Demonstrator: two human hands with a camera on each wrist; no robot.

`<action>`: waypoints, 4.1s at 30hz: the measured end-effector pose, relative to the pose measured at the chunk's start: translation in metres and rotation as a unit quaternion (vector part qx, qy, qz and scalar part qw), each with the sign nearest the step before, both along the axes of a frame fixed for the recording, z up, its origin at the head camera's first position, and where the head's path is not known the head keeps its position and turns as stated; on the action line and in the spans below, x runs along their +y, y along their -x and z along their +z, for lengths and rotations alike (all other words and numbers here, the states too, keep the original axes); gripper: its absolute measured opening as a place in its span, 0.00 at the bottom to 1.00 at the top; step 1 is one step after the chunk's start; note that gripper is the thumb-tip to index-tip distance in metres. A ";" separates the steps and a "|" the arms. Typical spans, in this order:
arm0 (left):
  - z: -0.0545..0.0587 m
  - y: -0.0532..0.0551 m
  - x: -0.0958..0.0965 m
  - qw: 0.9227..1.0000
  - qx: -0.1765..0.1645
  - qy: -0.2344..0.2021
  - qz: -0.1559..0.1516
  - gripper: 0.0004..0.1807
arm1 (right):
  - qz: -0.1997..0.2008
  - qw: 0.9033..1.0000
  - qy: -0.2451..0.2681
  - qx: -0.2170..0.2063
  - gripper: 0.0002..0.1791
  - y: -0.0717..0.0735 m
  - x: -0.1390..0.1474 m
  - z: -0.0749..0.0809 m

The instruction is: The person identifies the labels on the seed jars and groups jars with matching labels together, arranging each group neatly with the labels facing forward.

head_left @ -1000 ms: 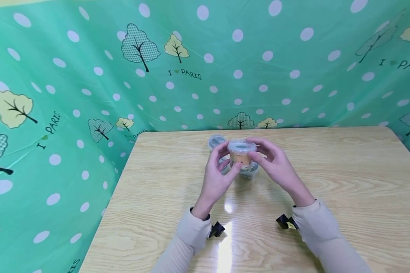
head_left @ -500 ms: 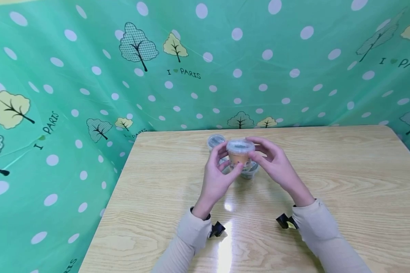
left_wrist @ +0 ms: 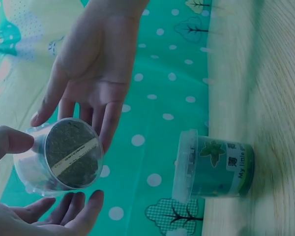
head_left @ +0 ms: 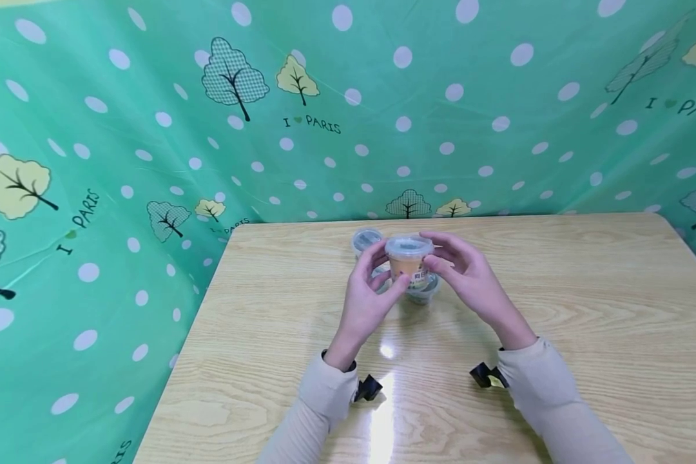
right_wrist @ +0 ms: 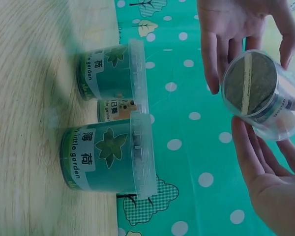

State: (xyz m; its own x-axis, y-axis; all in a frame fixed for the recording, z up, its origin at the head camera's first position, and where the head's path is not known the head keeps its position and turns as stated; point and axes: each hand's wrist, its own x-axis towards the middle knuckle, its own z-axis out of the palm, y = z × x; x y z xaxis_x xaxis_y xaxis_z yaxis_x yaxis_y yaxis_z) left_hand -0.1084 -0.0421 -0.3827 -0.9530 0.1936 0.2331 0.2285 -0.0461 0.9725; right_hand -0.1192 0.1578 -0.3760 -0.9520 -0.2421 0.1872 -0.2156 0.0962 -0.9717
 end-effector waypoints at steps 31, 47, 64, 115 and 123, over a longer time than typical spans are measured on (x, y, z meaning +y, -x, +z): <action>0.004 0.014 0.001 1.000 0.010 -0.015 -0.006 0.31 | -0.025 0.999 -0.037 -0.026 0.30 0.004 -0.001 0.005; 0.005 0.031 0.006 1.000 0.027 -0.010 -0.012 0.28 | -0.030 0.999 -0.012 0.021 0.29 0.019 -0.001 0.001; -0.007 0.055 0.014 0.999 -0.018 0.028 0.014 0.30 | -0.048 0.998 -0.041 0.013 0.31 0.040 0.002 -0.011; -0.026 0.081 0.041 0.949 -0.107 0.297 0.015 0.32 | -0.041 0.990 -0.118 -0.070 0.30 0.067 0.014 -0.057; -0.024 0.082 0.046 0.938 -0.112 0.327 0.011 0.33 | -0.040 0.988 -0.119 -0.087 0.30 0.068 0.014 -0.059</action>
State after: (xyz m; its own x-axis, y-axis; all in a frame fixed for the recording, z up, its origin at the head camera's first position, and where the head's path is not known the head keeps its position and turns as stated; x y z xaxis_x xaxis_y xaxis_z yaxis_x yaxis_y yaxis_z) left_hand -0.1904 0.0036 -0.4063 -0.9691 0.2057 -0.1362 0.0084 0.5793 0.8151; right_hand -0.1874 0.1723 -0.4349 -0.9825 -0.1830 -0.0346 -0.0294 0.3359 -0.9414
